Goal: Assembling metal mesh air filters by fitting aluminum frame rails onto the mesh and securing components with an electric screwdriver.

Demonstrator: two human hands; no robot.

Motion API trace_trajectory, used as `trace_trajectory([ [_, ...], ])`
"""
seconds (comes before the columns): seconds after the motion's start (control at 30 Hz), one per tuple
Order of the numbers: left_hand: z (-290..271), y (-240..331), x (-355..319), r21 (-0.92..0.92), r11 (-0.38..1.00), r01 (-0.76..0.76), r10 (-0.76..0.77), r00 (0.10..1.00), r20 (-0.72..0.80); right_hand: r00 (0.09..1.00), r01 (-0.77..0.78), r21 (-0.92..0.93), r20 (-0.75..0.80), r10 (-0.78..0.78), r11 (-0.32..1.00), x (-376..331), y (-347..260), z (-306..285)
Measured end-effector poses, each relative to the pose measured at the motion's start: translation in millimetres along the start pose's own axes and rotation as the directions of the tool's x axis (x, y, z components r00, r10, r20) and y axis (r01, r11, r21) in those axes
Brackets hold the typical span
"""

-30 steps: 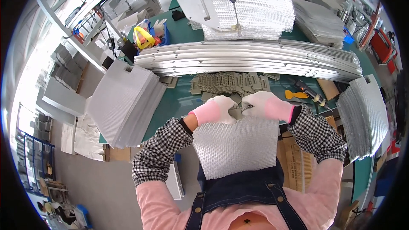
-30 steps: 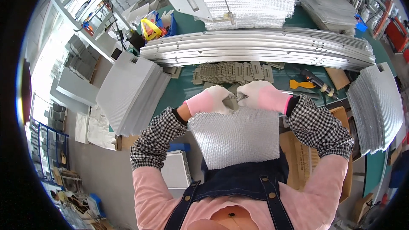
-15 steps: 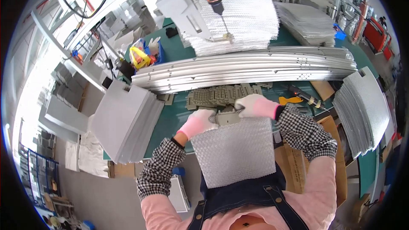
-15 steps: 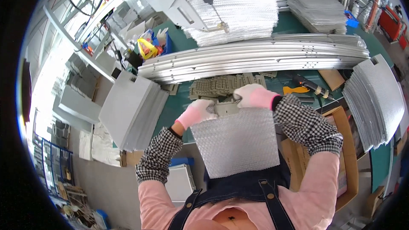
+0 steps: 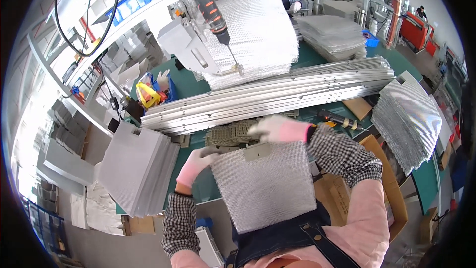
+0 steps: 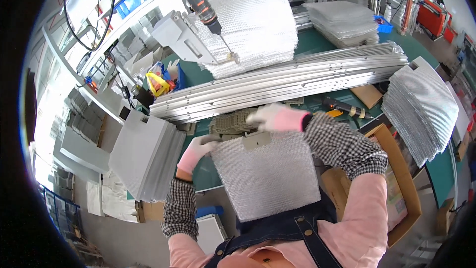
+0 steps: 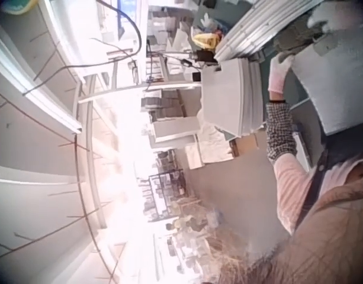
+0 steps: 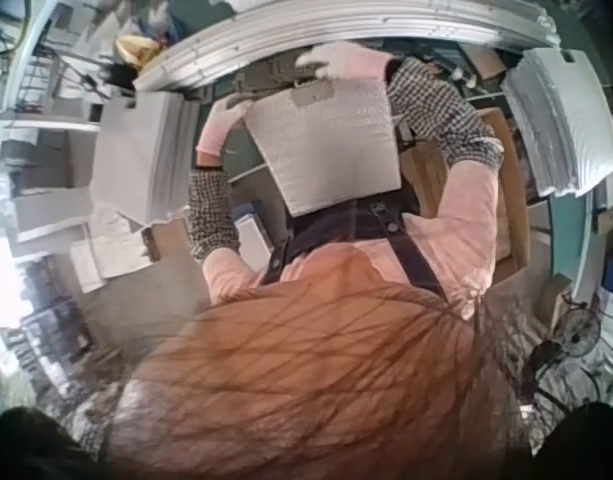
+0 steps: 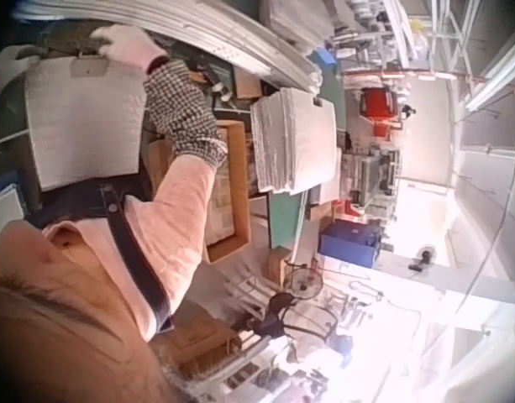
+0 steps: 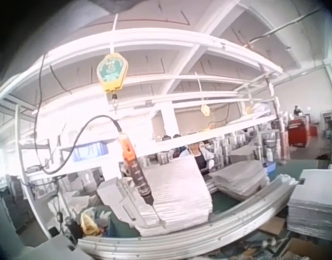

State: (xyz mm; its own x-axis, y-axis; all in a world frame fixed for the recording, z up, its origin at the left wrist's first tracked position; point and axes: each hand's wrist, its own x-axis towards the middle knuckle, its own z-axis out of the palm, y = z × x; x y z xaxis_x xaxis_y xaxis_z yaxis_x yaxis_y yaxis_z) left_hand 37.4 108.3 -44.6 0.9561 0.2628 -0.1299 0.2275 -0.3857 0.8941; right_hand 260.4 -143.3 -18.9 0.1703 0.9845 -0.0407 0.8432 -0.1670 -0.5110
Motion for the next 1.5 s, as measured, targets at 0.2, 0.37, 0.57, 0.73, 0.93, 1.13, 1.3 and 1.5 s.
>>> trace_trajectory([
  [0.2, 34, -95, -22, -0.741, 0.663, -0.106, -0.126, 0.96, -0.25, 0.746, -0.598, -0.345, -0.57, 0.345, 0.724, -34, 138, -87],
  [0.37, 66, -118, -21, -0.73, 0.661, -0.172, -0.214, 0.89, -0.402, 0.762, -0.623, -0.477, -0.55, 0.342, 0.62, -29, 167, -84],
  [0.57, 73, -104, -16, -0.601, 0.788, -0.134, -0.191, 0.875, -0.444, 0.747, -0.419, -0.306, -0.651, 0.133, 0.855, -56, 170, -87],
  [0.73, 77, -47, -30, -0.523, 0.843, -0.129, -0.141, 0.884, -0.446, 0.697, -0.129, -0.336, -0.7, -0.156, 0.933, -59, 110, -71],
  [0.93, 93, 15, -73, -0.438, 0.876, -0.202, -0.086, 0.828, -0.554, 0.824, 0.216, -0.426, -0.403, -0.398, 0.879, -23, -19, -29],
  [1.13, 103, 22, -96, -0.4, 0.898, -0.183, -0.124, 0.766, -0.63, 0.894, 0.405, -0.199, -0.12, -0.433, 0.892, 20, -93, 11],
  [1.3, 106, 19, -106, -0.398, 0.88, -0.259, -0.103, 0.714, -0.692, 0.895, 0.432, -0.143, -0.056, -0.443, 0.891, 37, -122, 31],
  [1.5, 96, 12, -117, -0.531, 0.782, -0.325, -0.16, 0.719, -0.676, 0.957, 0.196, 0.047, 0.207, -0.201, 0.98, 20, -98, -9],
])
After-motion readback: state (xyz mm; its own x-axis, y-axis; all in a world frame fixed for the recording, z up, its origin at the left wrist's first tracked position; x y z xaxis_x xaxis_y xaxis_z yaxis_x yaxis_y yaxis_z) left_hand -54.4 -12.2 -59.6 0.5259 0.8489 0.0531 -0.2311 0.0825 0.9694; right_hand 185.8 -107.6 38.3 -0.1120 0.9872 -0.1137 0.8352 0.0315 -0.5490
